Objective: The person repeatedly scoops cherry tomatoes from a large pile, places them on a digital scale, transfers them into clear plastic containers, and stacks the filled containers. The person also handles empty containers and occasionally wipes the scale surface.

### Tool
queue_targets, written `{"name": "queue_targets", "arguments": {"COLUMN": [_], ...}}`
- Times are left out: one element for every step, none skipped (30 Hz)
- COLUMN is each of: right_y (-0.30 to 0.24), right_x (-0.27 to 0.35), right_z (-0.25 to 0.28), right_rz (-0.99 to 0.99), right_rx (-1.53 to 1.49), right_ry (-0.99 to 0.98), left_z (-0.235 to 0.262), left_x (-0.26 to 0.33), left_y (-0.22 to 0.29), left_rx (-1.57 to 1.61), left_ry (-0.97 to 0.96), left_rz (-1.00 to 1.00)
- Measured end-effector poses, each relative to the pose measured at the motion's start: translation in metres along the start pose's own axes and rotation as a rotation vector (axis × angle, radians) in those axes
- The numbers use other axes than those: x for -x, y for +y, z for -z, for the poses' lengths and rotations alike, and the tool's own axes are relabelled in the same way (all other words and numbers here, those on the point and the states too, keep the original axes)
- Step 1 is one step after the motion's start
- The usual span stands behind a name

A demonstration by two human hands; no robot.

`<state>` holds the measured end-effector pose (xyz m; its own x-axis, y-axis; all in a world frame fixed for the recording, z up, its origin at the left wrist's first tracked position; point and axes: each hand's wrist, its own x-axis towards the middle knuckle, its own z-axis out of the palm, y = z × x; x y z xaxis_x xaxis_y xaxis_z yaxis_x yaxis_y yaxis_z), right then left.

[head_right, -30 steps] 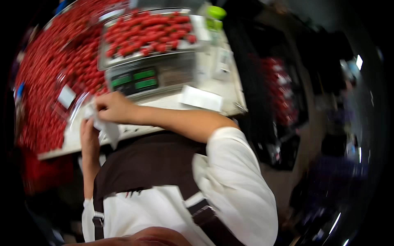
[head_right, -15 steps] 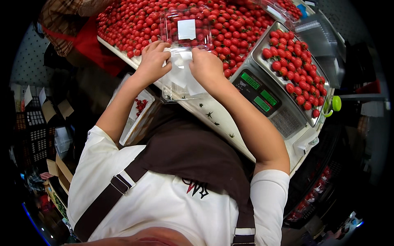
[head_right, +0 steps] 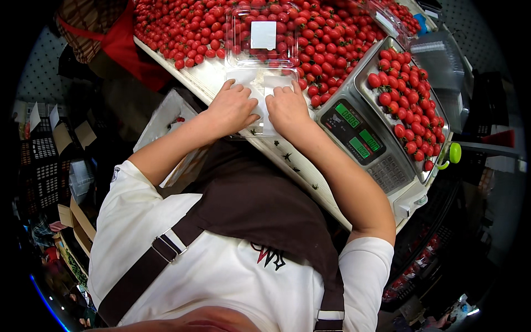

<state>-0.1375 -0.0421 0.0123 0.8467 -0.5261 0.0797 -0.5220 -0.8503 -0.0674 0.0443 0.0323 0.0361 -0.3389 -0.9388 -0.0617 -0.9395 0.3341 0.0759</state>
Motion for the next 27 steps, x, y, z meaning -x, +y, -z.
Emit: {"name": "queue_targets", "arguments": {"right_y": [0.002,0.004,0.005,0.006,0.007,0.008,0.008,0.006,0.005,0.005,0.004,0.003,0.002,0.002,0.001,0.0,0.003,0.005,0.0,0.0,0.004,0.007,0.011,0.027,0.045,0.067,0.09], "right_x": [-0.001,-0.002,-0.003,-0.004,-0.004,-0.004,-0.002,-0.001,0.001,0.001,0.001,0.002,0.002,0.002,0.002,0.002,0.003,0.005,0.004,0.007,0.014,0.023,0.03,0.041,0.054,0.07,0.09], "right_z": [-0.002,-0.002,-0.001,0.0,0.001,0.003,0.006,0.009,0.012,0.015,0.018,0.019,0.018,0.016,0.016,0.017,0.022,0.025,0.026,0.03,0.037,0.049,0.066,0.084,0.101,0.111,0.122], "right_rz": [0.009,0.018,0.026,0.031,0.031,0.032,0.027,0.026,0.025,0.023,0.021,0.019,0.015,0.009,0.002,-0.008,-0.027,-0.05,-0.035,-0.032,-0.033,-0.051,-0.061,-0.092,-0.162,-0.241,-0.321], "right_rx": [0.024,0.047,0.07,0.074,0.081,0.087,0.055,0.023,-0.01,-0.008,-0.005,-0.004,-0.002,0.003,0.007,-0.001,-0.001,0.0,-0.038,-0.051,-0.057,-0.121,-0.184,-0.187,-0.202,-0.047,0.11], "right_ry": [-0.002,-0.003,-0.004,-0.014,-0.025,-0.036,-0.059,-0.081,-0.103,-0.094,-0.087,-0.079,-0.097,-0.115,-0.133,-0.129,-0.129,-0.129,-0.093,-0.063,-0.032,0.095,0.228,0.337,0.431,0.465,0.496], "left_z": [0.0,0.0,0.0,0.003,0.009,0.013,0.015,0.017,0.018,0.015,0.011,0.009,0.008,0.01,0.012,0.014,0.014,0.015,0.016,0.017,0.022,0.027,0.029,0.032,0.04,0.039,0.037], "left_x": [-0.001,-0.001,-0.001,-0.001,-0.002,-0.002,-0.001,0.002,0.004,0.006,0.007,0.009,0.008,0.004,0.002,0.002,-0.004,-0.01,-0.006,-0.003,-0.003,0.002,0.005,0.006,0.007,0.01,0.014], "left_y": [-0.002,-0.006,-0.009,-0.013,-0.017,-0.02,-0.02,-0.02,-0.021,-0.021,-0.021,-0.02,-0.018,-0.014,-0.011,-0.011,-0.009,-0.007,-0.01,-0.01,-0.008,-0.005,-0.006,-0.009,-0.009,-0.009,-0.008], "left_rx": [0.012,0.023,0.035,0.078,0.123,0.167,0.156,0.144,0.132,0.104,0.076,0.048,0.026,0.005,-0.016,-0.036,-0.051,-0.067,-0.03,0.016,0.039,0.035,0.043,0.069,0.114,0.161,0.211], "left_ry": [-0.015,-0.031,-0.047,-0.116,-0.184,-0.252,-0.186,-0.12,-0.054,0.007,0.067,0.127,0.043,-0.04,-0.122,-0.127,-0.125,-0.123,-0.132,-0.121,-0.155,-0.082,-0.012,0.051,0.074,0.136,0.197], "left_rz": [-0.031,-0.063,-0.095,-0.124,-0.158,-0.191,-0.178,-0.161,-0.145,-0.129,-0.113,-0.097,-0.083,-0.072,-0.063,-0.078,-0.102,-0.13,-0.101,-0.088,-0.04,-0.015,0.008,0.01,0.027,0.048,0.067]}}
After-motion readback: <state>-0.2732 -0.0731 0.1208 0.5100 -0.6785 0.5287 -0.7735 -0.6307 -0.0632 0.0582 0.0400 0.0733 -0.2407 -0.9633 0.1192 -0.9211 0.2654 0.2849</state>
